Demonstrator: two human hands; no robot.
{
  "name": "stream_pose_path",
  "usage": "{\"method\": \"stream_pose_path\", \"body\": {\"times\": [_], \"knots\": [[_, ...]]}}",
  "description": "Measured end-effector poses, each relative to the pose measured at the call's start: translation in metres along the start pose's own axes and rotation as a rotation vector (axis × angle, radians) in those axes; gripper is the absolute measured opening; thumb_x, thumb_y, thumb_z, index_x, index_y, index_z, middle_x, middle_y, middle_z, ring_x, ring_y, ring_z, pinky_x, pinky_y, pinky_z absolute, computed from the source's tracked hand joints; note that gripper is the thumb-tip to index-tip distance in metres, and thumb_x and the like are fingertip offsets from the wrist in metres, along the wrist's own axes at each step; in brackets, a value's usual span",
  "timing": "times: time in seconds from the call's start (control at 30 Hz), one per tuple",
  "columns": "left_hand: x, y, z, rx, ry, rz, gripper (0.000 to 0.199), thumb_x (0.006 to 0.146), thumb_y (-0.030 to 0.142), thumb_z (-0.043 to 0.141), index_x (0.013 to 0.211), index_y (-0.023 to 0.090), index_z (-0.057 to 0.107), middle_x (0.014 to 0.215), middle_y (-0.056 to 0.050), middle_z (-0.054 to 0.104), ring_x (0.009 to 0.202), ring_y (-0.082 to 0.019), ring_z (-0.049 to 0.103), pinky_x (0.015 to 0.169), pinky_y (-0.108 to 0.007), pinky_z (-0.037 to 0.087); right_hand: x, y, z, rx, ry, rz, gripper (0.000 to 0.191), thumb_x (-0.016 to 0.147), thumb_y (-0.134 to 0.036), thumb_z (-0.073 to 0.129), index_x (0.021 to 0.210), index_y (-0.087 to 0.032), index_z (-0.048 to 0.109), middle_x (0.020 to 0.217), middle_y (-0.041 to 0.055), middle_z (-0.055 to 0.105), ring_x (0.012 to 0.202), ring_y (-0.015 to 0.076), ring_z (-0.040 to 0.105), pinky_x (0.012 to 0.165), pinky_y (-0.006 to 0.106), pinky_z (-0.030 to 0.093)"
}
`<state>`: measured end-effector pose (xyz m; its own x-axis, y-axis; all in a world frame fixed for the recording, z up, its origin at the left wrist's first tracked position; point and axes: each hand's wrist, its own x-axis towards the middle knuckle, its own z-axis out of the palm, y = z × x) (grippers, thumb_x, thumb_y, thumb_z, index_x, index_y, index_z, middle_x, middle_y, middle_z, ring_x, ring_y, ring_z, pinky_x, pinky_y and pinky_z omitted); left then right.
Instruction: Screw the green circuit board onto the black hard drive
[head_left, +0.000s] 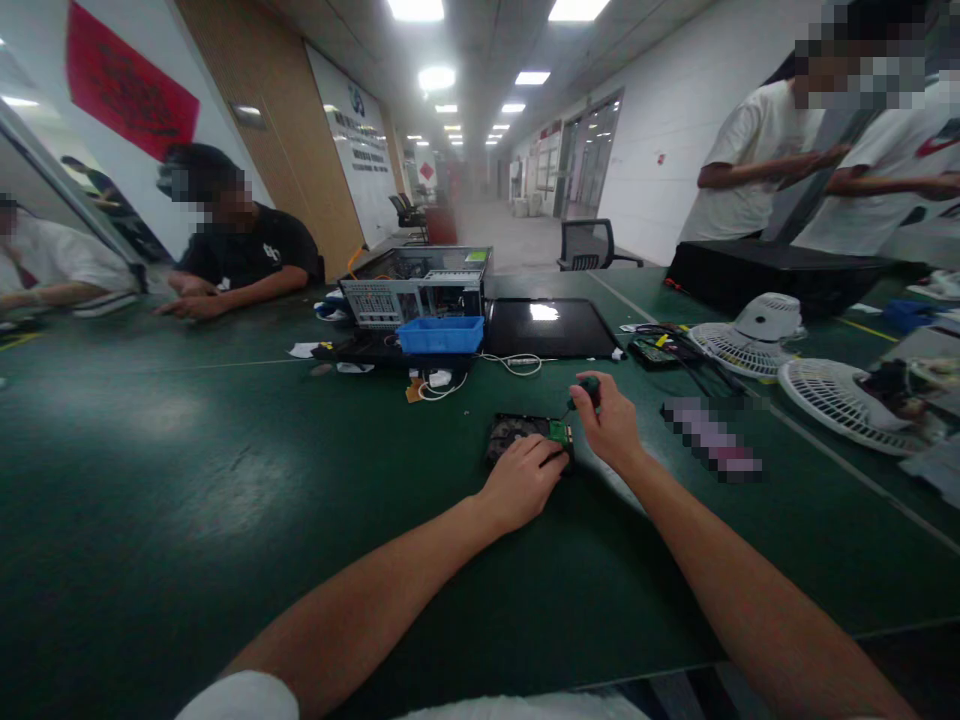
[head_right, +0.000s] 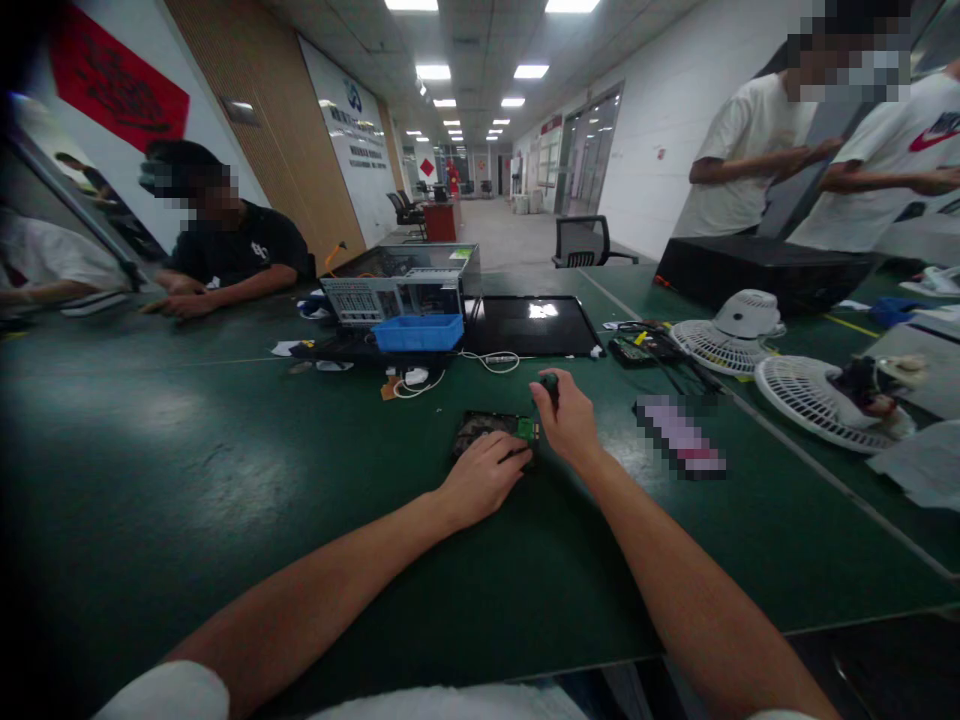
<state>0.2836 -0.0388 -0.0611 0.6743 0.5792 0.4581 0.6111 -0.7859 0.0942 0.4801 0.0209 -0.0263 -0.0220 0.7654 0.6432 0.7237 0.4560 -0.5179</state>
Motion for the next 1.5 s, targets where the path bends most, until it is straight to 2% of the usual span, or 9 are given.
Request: {"method": "stream_pose_path", "body": {"times": [0.1,0.2,0.47,0.53,0.7,0.83,1.0,1.33,1.5], "knots": [[0.000,-0.001,0.002,0.006,0.004,0.003,0.029,0.101,0.021,0.053,0.128,0.016,0.062,0.130,-0.012,0.064,0.122,-0.028,0.056,0.101,-0.046,0.051,-0.001,0.002,0.003,0.006,0.057,-0.019,0.042,0.099,-0.051,0.053,0.127,-0.020,0.058,0.092,0.0063,0.072,0.073,0.0219,0.067,0.075,0.035,0.052],[0.000,-0.001,0.002,0.010,0.012,0.008,0.030,0.101,0.021,0.052,0.128,0.016,0.062,0.131,-0.012,0.063,0.123,-0.028,0.056,0.101,-0.046,0.050,-0.001,0.004,0.005,-0.001,0.103,-0.059,0.050,0.097,-0.050,0.058,0.138,-0.021,0.053,0.101,0.0083,0.072,0.077,0.0227,0.067,0.077,0.037,0.054],[0.000,-0.001,0.000,0.010,-0.003,0.017,0.031,0.101,0.020,0.051,0.130,0.016,0.061,0.130,-0.013,0.063,0.123,-0.028,0.055,0.098,-0.046,0.052,0.002,0.004,0.002,0.003,0.061,-0.230,0.054,0.100,-0.030,0.050,0.153,-0.023,0.040,0.127,0.0132,0.066,0.099,0.0257,0.068,0.095,0.047,0.054],[0.000,-0.001,0.000,0.007,-0.005,0.017,0.031,0.101,0.020,0.051,0.130,0.016,0.061,0.131,-0.014,0.062,0.123,-0.028,0.055,0.098,-0.046,0.052,0.002,0.004,0.004,0.034,0.089,-0.233,0.053,0.100,-0.028,0.051,0.152,-0.024,0.040,0.130,0.0127,0.065,0.099,0.0245,0.069,0.096,0.047,0.055],[0.000,-0.002,0.000,0.010,0.003,0.022,0.030,0.100,0.019,0.052,0.128,0.015,0.062,0.131,-0.014,0.062,0.122,-0.029,0.056,0.097,-0.046,0.052,-0.002,0.005,0.010,0.054,0.192,-0.165,0.049,0.095,-0.038,0.065,0.139,-0.024,0.049,0.116,0.0098,0.070,0.080,0.0211,0.071,0.080,0.041,0.061],[0.000,-0.002,0.001,0.012,0.011,0.023,0.031,0.100,0.019,0.052,0.129,0.014,0.062,0.130,-0.013,0.063,0.122,-0.029,0.055,0.098,-0.046,0.052,-0.001,0.006,0.009,0.001,0.182,-0.220,0.045,0.096,-0.038,0.063,0.137,-0.024,0.051,0.113,0.0101,0.068,0.085,0.0226,0.070,0.080,0.042,0.061],[0.000,-0.002,0.002,0.012,0.000,0.015,0.031,0.100,0.020,0.052,0.130,0.015,0.061,0.131,-0.013,0.063,0.122,-0.029,0.056,0.098,-0.046,0.052,-0.001,0.007,0.012,-0.024,0.197,-0.280,0.047,0.098,-0.030,0.056,0.144,-0.023,0.047,0.129,0.0154,0.063,0.097,0.0250,0.069,0.087,0.046,0.061],[0.000,-0.001,0.000,0.017,0.010,0.023,0.032,0.100,0.019,0.051,0.130,0.015,0.062,0.130,-0.013,0.063,0.121,-0.028,0.056,0.099,-0.046,0.051,0.001,0.003,0.007,0.022,0.251,-0.286,0.041,0.091,-0.028,0.067,0.129,-0.023,0.054,0.119,0.0122,0.060,0.089,0.0218,0.066,0.072,0.038,0.062],[0.000,-0.002,0.002,0.014,0.011,0.017,0.032,0.100,0.019,0.051,0.129,0.016,0.062,0.130,-0.013,0.063,0.122,-0.028,0.055,0.098,-0.046,0.051,-0.003,0.001,0.008,0.007,0.221,-0.230,0.040,0.092,-0.027,0.063,0.130,-0.023,0.051,0.117,0.0098,0.064,0.082,0.0198,0.067,0.077,0.041,0.061]]}}
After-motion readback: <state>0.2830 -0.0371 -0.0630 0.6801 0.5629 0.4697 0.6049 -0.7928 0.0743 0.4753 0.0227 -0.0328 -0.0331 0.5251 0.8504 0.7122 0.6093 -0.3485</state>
